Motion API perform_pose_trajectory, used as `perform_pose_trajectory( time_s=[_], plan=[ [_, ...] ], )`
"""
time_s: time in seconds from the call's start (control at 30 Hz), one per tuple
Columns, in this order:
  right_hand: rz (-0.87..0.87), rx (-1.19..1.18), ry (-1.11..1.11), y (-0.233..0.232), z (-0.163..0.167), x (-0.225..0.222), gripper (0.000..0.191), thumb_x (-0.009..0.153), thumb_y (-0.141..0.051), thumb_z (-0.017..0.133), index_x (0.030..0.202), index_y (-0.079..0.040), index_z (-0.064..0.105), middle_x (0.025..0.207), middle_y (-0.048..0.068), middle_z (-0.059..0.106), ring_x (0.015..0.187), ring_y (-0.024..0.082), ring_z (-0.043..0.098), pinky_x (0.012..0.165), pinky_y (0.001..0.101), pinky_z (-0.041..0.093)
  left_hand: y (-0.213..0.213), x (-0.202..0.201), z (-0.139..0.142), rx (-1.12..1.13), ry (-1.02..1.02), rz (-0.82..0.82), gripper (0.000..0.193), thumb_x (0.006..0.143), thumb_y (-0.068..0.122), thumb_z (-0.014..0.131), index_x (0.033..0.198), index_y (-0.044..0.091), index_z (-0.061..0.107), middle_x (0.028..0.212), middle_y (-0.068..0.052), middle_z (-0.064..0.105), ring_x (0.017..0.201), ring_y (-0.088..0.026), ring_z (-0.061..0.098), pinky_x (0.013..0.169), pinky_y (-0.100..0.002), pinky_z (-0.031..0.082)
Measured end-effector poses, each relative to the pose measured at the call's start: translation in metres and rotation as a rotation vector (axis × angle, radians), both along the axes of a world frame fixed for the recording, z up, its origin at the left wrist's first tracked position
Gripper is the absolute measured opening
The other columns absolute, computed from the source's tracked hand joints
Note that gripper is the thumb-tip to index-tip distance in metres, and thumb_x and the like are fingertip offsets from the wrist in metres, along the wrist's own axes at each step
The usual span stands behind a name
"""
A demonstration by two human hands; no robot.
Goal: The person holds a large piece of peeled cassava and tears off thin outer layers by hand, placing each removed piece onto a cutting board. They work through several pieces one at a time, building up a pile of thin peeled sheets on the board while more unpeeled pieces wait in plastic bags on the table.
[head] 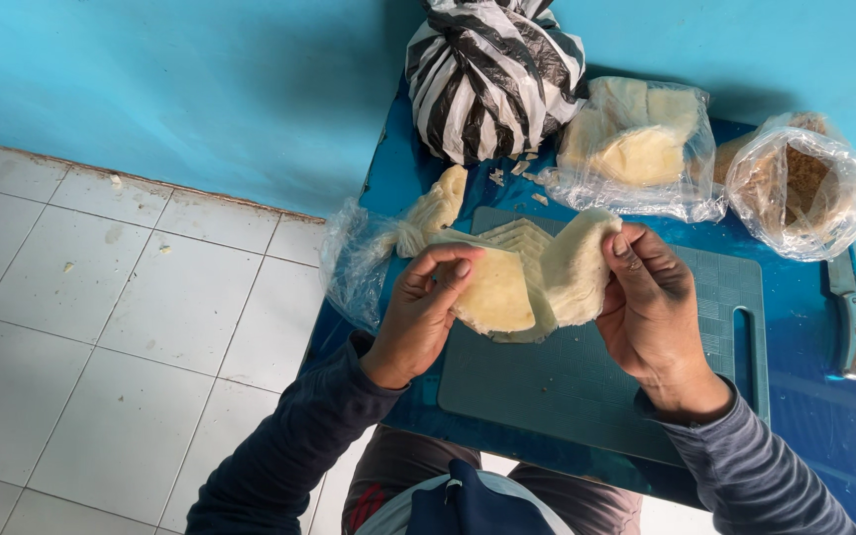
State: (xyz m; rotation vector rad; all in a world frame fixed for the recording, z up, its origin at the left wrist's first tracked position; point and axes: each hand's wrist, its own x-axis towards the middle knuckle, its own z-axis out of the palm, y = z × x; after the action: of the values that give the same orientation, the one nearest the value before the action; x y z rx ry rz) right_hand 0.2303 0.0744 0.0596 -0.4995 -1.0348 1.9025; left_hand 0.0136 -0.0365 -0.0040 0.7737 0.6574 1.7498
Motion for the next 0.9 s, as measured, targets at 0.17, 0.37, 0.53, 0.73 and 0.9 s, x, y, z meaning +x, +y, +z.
perform_pose_trajectory(
  time_s=[0.17, 0.37, 0.53, 0.73, 0.9],
  plan=[
    [0.012, 0.014, -0.024, -0.020, 0.013, 0.022, 0.019, 0.108, -0.006, 0.056, 0.123, 0.001, 0.064, 0.112, 0.010, 0.072, 0.099, 0.018, 0.073, 0.087, 0.0355, 0.061, -0.008, 0.014, -0.001, -0.059, 0.034, -0.049, 0.022, 0.108, 0.004, 0.069, 0.129, 0.003, 0.066, 0.108, -0.001, 0.061, 0.080, -0.002, 0.051, 0.066, -0.018, 0.043],
    [-0.333, 0.184, 0.068, -0.066, 0.012, 0.134, 0.006, 0.117, 0.000, 0.058, 0.121, 0.004, 0.061, 0.115, 0.013, 0.070, 0.104, 0.020, 0.071, 0.095, 0.0330, 0.058, -0.044, 0.092, 0.035, -0.124, 0.139, -0.261, 0.028, 0.098, 0.001, 0.067, 0.126, 0.006, 0.063, 0.117, 0.000, 0.063, 0.098, -0.005, 0.060, 0.083, -0.023, 0.054],
    [-0.728, 0.287, 0.119, -0.104, -0.018, 0.239, 0.006, 0.121, 0.001, 0.053, 0.121, 0.003, 0.058, 0.121, 0.018, 0.068, 0.114, 0.024, 0.071, 0.107, 0.0387, 0.059, -0.037, 0.176, 0.043, 0.092, 0.554, -0.320, 0.028, 0.101, 0.002, 0.068, 0.129, 0.004, 0.060, 0.128, -0.003, 0.061, 0.115, -0.009, 0.062, 0.096, -0.026, 0.055],
    [-0.978, 0.249, 0.181, -0.147, -0.069, 0.334, 0.008, 0.124, -0.001, 0.055, 0.118, 0.002, 0.058, 0.118, 0.019, 0.068, 0.110, 0.027, 0.071, 0.103, 0.0436, 0.061, 0.009, 0.313, 0.036, 0.023, 0.372, -0.392, 0.038, 0.095, 0.000, 0.066, 0.132, 0.003, 0.058, 0.133, -0.006, 0.061, 0.112, -0.013, 0.062, 0.096, -0.028, 0.054],
    [-1.127, 0.184, 0.179, -0.165, -0.104, 0.385, 0.006, 0.123, 0.001, 0.057, 0.117, 0.004, 0.059, 0.115, 0.018, 0.067, 0.105, 0.026, 0.069, 0.102, 0.0445, 0.062, 0.057, 0.418, 0.041, -0.104, 0.101, -0.415, 0.040, 0.094, 0.001, 0.069, 0.132, 0.005, 0.057, 0.131, -0.009, 0.061, 0.111, -0.016, 0.062, 0.096, -0.031, 0.054]
  ],
)
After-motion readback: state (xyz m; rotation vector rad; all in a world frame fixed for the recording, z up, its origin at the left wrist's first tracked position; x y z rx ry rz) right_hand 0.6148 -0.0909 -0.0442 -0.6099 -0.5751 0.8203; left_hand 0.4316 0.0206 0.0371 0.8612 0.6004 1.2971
